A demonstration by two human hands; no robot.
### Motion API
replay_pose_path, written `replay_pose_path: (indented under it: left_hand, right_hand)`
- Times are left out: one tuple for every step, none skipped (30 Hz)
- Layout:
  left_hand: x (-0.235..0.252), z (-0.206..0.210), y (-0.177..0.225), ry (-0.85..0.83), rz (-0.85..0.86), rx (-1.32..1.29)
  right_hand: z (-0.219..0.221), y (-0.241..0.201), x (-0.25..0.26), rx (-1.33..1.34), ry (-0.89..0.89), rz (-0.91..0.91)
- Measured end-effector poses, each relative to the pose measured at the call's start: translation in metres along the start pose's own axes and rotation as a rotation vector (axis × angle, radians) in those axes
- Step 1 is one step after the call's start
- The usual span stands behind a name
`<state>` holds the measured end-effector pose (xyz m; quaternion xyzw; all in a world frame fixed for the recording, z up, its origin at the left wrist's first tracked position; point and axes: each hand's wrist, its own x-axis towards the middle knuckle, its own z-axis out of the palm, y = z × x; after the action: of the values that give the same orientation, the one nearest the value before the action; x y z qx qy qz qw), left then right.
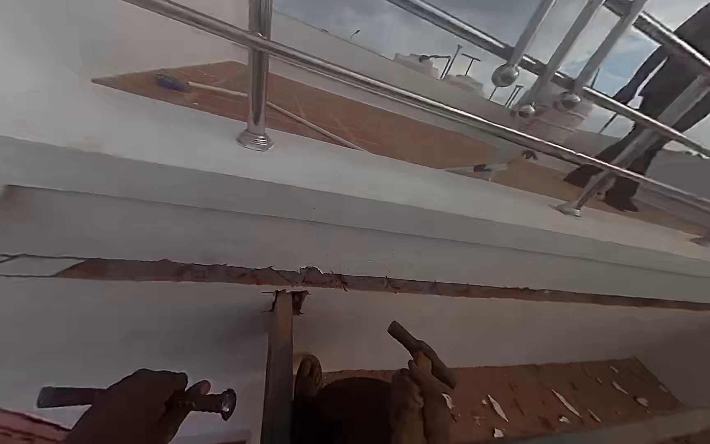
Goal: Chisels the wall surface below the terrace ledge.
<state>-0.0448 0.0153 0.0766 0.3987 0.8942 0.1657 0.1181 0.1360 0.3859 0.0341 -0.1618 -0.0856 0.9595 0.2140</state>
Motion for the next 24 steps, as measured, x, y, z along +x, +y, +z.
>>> replay_pose_path:
  left_hand:
    - [-0.004,-0.001,-0.009,-0.037,-0.040,-0.017]
    - [-0.005,-0.011,-0.012,-0.113,-0.088,-0.020]
    - [-0.004,-0.021,-0.013,-0.175,-0.120,-0.008]
    - [0.000,-0.028,-0.015,-0.198,-0.126,0.019]
    - [0.002,-0.032,-0.020,-0.174,-0.101,0.066]
    - [0.004,-0.037,-0.025,-0.152,-0.071,0.113]
    - [0.007,-0.043,-0.029,-0.153,-0.052,0.151]
    - [0.010,-0.048,-0.033,-0.158,-0.040,0.191]
    - [0.013,-0.052,-0.037,-0.154,-0.020,0.225]
    - [0.016,-0.054,-0.042,-0.152,-0.007,0.250]
    - [0.020,-0.056,-0.047,-0.153,-0.001,0.269]
    - [0.024,-0.057,-0.051,-0.153,0.013,0.280]
    - [0.028,-0.056,-0.057,-0.140,0.038,0.286]
    - [0.033,-0.054,-0.061,-0.128,0.056,0.291]
    - [0.037,-0.053,-0.065,-0.124,0.062,0.301]
    - [0.041,-0.050,-0.067,-0.120,0.064,0.316]
    - [0.045,-0.047,-0.070,-0.117,0.070,0.343]
    - [0.049,-0.043,-0.072,-0.114,0.084,0.379]
    - [0.052,-0.038,-0.074,-0.119,0.102,0.410]
    - [0.056,-0.033,-0.077,-0.123,0.128,0.433]
    - [0.058,-0.029,-0.081,-0.125,0.152,0.447]
    - [0.060,-0.026,-0.084,-0.129,0.171,0.455]
    - [0.061,-0.023,-0.085,-0.132,0.182,0.456]
    - [0.061,-0.020,-0.087,-0.132,0.184,0.449]
  right_hand:
    - [0.007,0.009,-0.005,-0.135,0.065,0.012]
    - [0.012,0.017,-0.009,-0.265,0.083,0.045]
    - [0.017,0.025,-0.013,-0.366,0.063,0.093]
    - [0.022,0.032,-0.016,-0.436,0.017,0.148]
    - [0.027,0.041,-0.020,-0.484,-0.041,0.202]
    - [0.033,0.051,-0.025,-0.536,-0.101,0.237]
    - [0.040,0.063,-0.030,-0.566,-0.159,0.261]
    - [0.047,0.076,-0.035,-0.579,-0.217,0.273]
    - [0.054,0.092,-0.039,-0.590,-0.259,0.255]
    - [0.061,0.112,-0.044,-0.621,-0.285,0.201]
    - [0.066,0.135,-0.049,-0.657,-0.283,0.114]
    - [0.070,0.160,-0.056,-0.674,-0.251,0.026]
    - [0.070,0.183,-0.063,-0.656,-0.212,-0.026]
    - [0.070,0.203,-0.069,-0.622,-0.165,-0.039]
    - [0.068,0.221,-0.075,-0.579,-0.103,-0.027]
    - [0.066,0.238,-0.080,-0.533,-0.040,0.001]
    - [0.061,0.253,-0.083,-0.482,0.014,0.028]
    - [0.056,0.266,-0.085,-0.426,0.058,0.049]
    - [0.049,0.279,-0.085,-0.372,0.083,0.052]
    - [0.042,0.289,-0.084,-0.328,0.088,0.042]
    - [0.037,0.296,-0.081,-0.294,0.081,0.025]
    - [0.034,0.300,-0.079,-0.269,0.071,0.008]
    - [0.033,0.302,-0.077,-0.249,0.060,-0.003]
    - [0.032,0.302,-0.075,-0.229,0.059,-0.010]
